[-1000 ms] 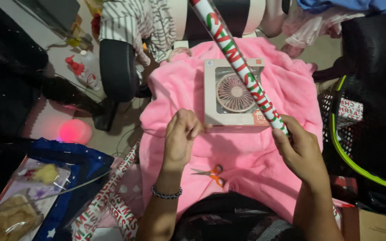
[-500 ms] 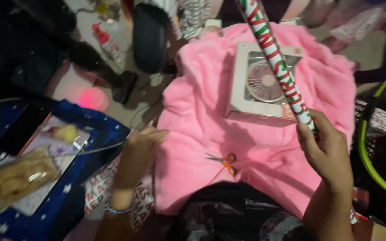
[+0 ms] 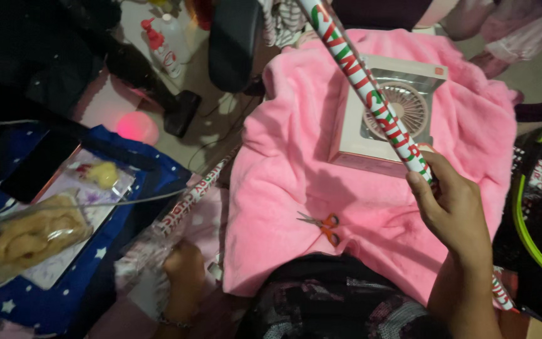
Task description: The person wraps a small boxed fan with Christmas-themed wrapping paper. They unroll the paper, place the box on it, fold the paper around the box, and secure the folds with tape. Scissors are used to cut tape.
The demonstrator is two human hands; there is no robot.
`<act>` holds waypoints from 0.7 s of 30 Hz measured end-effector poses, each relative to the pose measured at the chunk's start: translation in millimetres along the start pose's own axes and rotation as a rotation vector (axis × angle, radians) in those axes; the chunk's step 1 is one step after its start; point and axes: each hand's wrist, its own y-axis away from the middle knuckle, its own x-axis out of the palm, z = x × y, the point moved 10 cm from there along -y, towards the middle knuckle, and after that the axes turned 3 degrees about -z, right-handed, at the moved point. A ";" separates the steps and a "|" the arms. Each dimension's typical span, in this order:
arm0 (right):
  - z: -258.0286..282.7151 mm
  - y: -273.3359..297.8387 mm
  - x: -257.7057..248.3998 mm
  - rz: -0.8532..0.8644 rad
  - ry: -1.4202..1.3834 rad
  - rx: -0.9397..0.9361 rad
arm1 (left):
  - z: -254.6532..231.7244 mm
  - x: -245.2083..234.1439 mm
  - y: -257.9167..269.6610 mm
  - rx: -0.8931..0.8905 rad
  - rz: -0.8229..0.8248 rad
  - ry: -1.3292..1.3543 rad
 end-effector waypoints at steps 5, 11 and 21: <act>-4.2 2.4 -6.7 -0.017 0.014 0.033 | -21.6 -13.2 18.7 0.288 -0.344 0.134; 1.4 0.7 -10.9 -0.029 0.027 0.017 | -46.6 -50.8 -8.0 0.338 -0.245 0.372; -8.7 -2.9 -10.2 -0.015 -0.007 0.039 | -81.9 -155.3 -37.8 0.284 0.001 0.305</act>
